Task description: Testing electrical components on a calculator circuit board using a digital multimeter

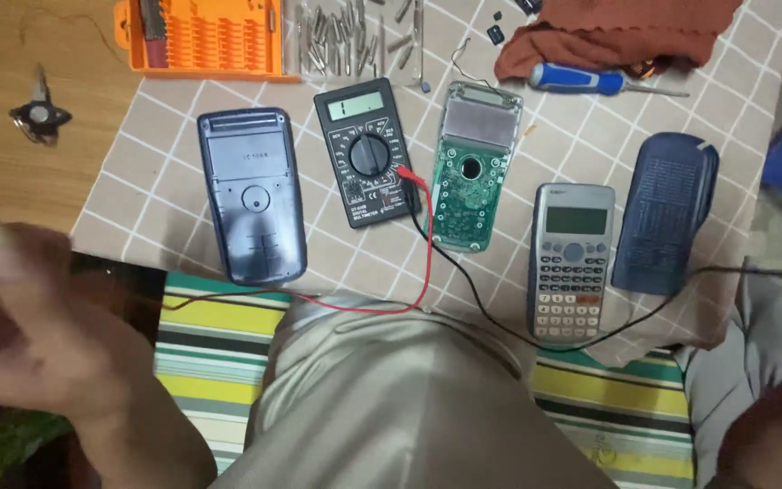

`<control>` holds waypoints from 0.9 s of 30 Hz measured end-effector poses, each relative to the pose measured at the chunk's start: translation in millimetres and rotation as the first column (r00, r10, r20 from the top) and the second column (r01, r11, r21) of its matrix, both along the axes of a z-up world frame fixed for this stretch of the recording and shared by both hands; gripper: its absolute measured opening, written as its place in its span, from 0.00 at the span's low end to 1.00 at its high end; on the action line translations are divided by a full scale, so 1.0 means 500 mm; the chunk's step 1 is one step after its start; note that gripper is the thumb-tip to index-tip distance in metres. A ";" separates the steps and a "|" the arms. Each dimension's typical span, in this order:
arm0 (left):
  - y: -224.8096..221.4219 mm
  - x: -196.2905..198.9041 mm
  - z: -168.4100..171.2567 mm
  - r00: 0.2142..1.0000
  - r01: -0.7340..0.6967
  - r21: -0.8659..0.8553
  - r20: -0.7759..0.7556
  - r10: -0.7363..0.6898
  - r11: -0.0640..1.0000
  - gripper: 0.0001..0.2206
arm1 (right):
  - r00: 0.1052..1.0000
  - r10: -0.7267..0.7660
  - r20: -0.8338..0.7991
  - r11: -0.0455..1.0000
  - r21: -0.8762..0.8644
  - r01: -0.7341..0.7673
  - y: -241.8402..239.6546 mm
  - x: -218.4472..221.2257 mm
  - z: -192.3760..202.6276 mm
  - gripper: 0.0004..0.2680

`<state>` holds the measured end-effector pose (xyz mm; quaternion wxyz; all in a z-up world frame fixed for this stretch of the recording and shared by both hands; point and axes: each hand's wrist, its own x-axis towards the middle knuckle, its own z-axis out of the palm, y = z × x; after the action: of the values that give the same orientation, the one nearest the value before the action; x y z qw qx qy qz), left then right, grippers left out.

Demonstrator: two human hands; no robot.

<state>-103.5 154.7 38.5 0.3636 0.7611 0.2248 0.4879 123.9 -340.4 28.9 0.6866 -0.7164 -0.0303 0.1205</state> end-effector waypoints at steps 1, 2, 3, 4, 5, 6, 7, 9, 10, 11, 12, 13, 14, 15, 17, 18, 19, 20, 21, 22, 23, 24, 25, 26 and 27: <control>-0.012 0.007 0.022 0.983 0.173 0.100 -0.075 -0.166 0.980 0.17 | 0.999 -0.034 0.004 0.999 0.001 0.034 0.103 -0.075 0.056 0.12; -0.024 0.014 0.043 0.934 0.344 0.184 -0.164 -0.317 0.921 0.17 | 0.998 -0.068 0.007 0.998 0.002 0.068 0.189 -0.164 0.125 0.11; -0.050 0.019 0.045 0.935 0.342 0.184 -0.164 -0.315 0.921 0.17 | 0.995 -0.101 0.007 0.995 0.001 0.101 0.241 -0.209 0.121 0.11; -0.075 0.024 0.046 0.831 0.532 0.094 -0.250 -0.497 0.842 0.20 | 0.991 -0.135 0.008 0.991 0.001 0.135 0.302 -0.250 0.139 0.10; -0.101 0.030 0.048 0.682 0.690 -0.020 -0.315 -0.660 0.723 0.26 | 0.985 -0.171 0.007 0.985 -0.001 0.171 0.369 -0.287 0.185 0.10; -0.125 0.037 0.037 0.681 0.690 -0.023 -0.315 -0.661 0.723 0.26 | 0.985 -0.172 0.005 0.985 -0.004 0.172 0.379 -0.293 0.177 0.10; -0.148 0.043 0.027 0.570 0.773 -0.072 -0.358 -0.740 0.630 0.28 | 0.998 -0.057 0.000 0.992 0.110 0.056 0.389 -0.300 0.169 0.11; -0.166 0.056 0.003 0.447 0.837 -0.131 -0.394 -0.803 0.531 0.30 | 0.998 0.062 0.005 0.973 0.222 -0.061 0.401 -0.302 0.139 0.13; -0.162 0.063 -0.009 0.518 0.809 0.004 -0.475 -0.711 0.587 0.27 | 0.990 0.072 0.124 0.982 0.162 -0.091 0.404 -0.298 0.118 0.11; -0.158 0.070 -0.021 0.589 0.770 0.144 -0.537 -0.605 0.621 0.23 | 0.967 0.084 0.242 0.988 0.102 -0.112 0.406 -0.293 0.097 0.11; -0.144 0.084 -0.021 0.590 0.768 0.143 -0.537 -0.603 0.624 0.23 | 0.967 0.088 0.240 0.988 0.102 -0.115 0.402 -0.284 0.080 0.11; -0.130 0.099 -0.022 0.589 0.737 0.212 -0.667 -0.457 0.642 0.33 | 0.942 0.132 0.310 0.991 -0.060 -0.119 0.399 -0.274 0.062 0.09; -0.115 0.113 -0.022 0.571 0.710 0.284 -0.768 -0.290 0.645 0.44 | 0.911 0.187 0.369 0.969 -0.221 -0.109 0.396 -0.265 0.044 0.08; -0.103 0.135 -0.024 0.570 0.707 0.283 -0.770 -0.286 0.648 0.44 | 0.911 0.190 0.366 0.969 -0.220 -0.114 0.398 -0.267 0.030 0.08; -0.078 0.181 -0.026 0.498 0.776 0.331 -0.844 -0.199 0.537 0.66 | 0.955 0.154 0.253 0.963 -0.255 -0.087 0.401 -0.270 0.003 0.09; -0.076 0.196 -0.031 0.498 0.774 0.331 -0.845 -0.196 0.540 0.66 | 0.955 0.157 0.253 0.963 -0.253 -0.091 0.409 -0.273 0.007 0.09; -0.074 0.212 -0.034 0.487 0.790 0.359 -0.859 -0.154 0.497 0.69 | 0.959 0.166 0.231 0.952 -0.291 -0.095 0.418 -0.276 0.012 0.08; -0.072 0.229 -0.037 0.478 0.805 0.383 -0.871 -0.112 0.453 0.73 | 0.963 0.174 0.208 0.939 -0.329 -0.098 0.425 -0.278 0.017 0.06; -0.071 0.232 -0.036 0.479 0.804 0.387 -0.871 -0.108 0.451 0.73 | 0.962 0.173 0.210 0.941 -0.325 -0.098 0.427 -0.280 0.016 0.06; -0.069 0.236 -0.035 0.507 0.800 0.410 -0.852 -0.129 0.438 0.71 | 0.967 0.171 0.187 0.948 -0.297 -0.110 0.428 -0.282 0.014 0.06; -0.070 0.238 -0.035 0.530 0.797 0.428 -0.834 -0.152 0.425 0.70 | 0.973 0.170 0.159 0.955 -0.270 -0.123 0.428 -0.286 0.012 0.06; -0.071 0.237 -0.034 0.527 0.799 0.427 -0.837 -0.150 0.423 0.70 | 0.973 0.168 0.156 0.956 -0.266 -0.123 0.428 -0.285 0.016 0.06; -0.072 0.236 -0.034 0.538 0.790 0.431 -0.828 -0.157 0.437 0.68 | 0.971 0.173 0.164 0.959 -0.253 -0.128 0.429 -0.285 0.019 0.05; -0.072 0.234 -0.034 0.550 0.780 0.434 -0.819 -0.164 0.451 0.66 | 0.969 0.177 0.173 0.962 -0.240 -0.133 0.430 -0.285 0.022 0.05; -0.073 0.233 -0.032 0.548 0.781 0.433 -0.820 -0.162 0.451 0.66 | 0.969 0.178 0.170 0.962 -0.238 -0.135 0.429 -0.281 0.026 0.05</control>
<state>13.2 118.2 22.7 0.0240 0.9870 -0.1350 0.0834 -16.6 -126.0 41.8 0.5833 -0.7930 -0.1387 0.1084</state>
